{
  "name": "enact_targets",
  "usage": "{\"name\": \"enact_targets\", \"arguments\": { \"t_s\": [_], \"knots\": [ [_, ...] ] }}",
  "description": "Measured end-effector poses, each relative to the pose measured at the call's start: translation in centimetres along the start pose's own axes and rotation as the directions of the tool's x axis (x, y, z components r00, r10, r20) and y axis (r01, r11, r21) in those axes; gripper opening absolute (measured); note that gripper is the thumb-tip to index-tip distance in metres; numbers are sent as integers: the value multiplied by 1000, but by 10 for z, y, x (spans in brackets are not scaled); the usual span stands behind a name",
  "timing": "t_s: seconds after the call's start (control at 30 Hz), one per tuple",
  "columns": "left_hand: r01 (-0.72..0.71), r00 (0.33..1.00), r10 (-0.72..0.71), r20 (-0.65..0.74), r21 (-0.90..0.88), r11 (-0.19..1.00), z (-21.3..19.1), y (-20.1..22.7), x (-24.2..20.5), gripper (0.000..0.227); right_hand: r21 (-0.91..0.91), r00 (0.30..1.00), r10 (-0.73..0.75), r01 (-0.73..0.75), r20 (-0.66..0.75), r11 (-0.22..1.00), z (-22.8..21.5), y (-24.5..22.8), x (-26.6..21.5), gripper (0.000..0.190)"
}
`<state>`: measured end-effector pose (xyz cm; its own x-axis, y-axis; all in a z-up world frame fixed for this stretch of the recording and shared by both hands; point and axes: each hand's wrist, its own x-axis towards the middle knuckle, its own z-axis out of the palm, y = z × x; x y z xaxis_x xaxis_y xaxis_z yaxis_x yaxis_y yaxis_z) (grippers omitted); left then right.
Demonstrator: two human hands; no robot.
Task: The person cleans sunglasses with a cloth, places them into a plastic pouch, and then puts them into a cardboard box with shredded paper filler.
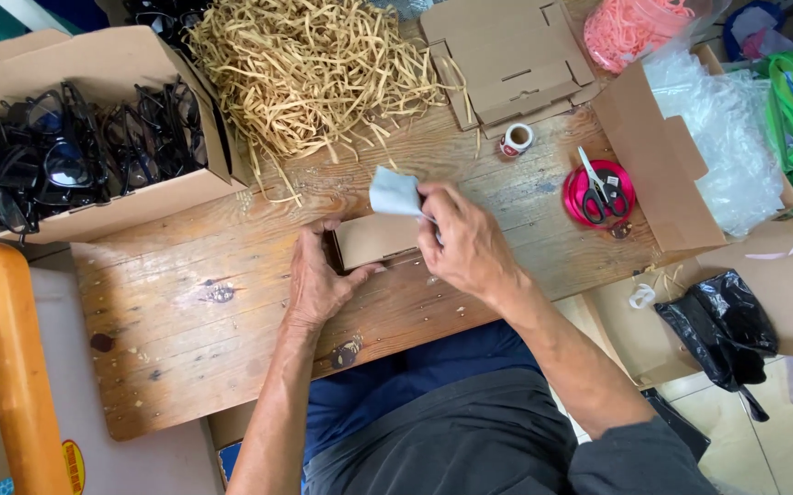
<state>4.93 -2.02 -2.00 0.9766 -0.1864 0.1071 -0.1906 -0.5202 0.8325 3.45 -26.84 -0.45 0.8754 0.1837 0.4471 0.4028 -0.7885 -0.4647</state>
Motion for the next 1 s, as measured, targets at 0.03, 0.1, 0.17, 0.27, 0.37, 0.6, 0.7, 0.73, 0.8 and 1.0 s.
{"name": "enact_targets", "arguments": {
  "t_s": [0.03, 0.1, 0.17, 0.27, 0.37, 0.6, 0.7, 0.73, 0.8, 1.0],
  "knots": [
    [4, 1000, -4, -5, 3, 1000, 0, 0, 0, 88, 5, 1000, -4, 4, 2, 1000, -1, -11, -4, 4],
    [-7, 1000, 6, -22, -53, 999, 0, 0, 0, 92, -160, 983, -92, 118, 162, 980, -4, -33, -13, 45],
    [-1, 999, -1, -33, -70, 998, 2, 1, -1, 96, -199, 968, -2, 54, 252, 978, 1, -48, -19, 62],
    [-4, 999, 1, -39, -77, 997, 4, 1, 1, 98, -257, 938, 144, -62, 315, 965, 20, -72, -17, 89],
    [3, 999, -6, -50, -54, 999, 11, -21, 0, 92, -217, 930, 147, -76, 337, 973, 41, -102, -11, 106],
    [-8, 999, 7, -47, -6, 1000, 6, -31, -5, 92, -104, 925, -104, 152, 366, 983, 63, -94, -5, 109],
    [-10, 998, 7, -69, -32, 999, 6, -35, -3, 94, -150, 915, -54, 123, 399, 981, 56, -88, -3, 115],
    [-11, 998, 9, -66, -32, 999, 8, -31, -1, 94, -152, 916, -51, 121, 398, 981, 52, -77, -7, 115],
    [-18, 998, 14, -62, -62, 998, 10, -22, -1, 106, -258, 926, 114, -19, 360, 966, 46, -57, -16, 112],
    [18, 998, -21, -51, -54, 998, 5, -11, -1, 101, -370, 911, 326, -220, 253, 903, 15, -42, -24, 119]
  ]
}}
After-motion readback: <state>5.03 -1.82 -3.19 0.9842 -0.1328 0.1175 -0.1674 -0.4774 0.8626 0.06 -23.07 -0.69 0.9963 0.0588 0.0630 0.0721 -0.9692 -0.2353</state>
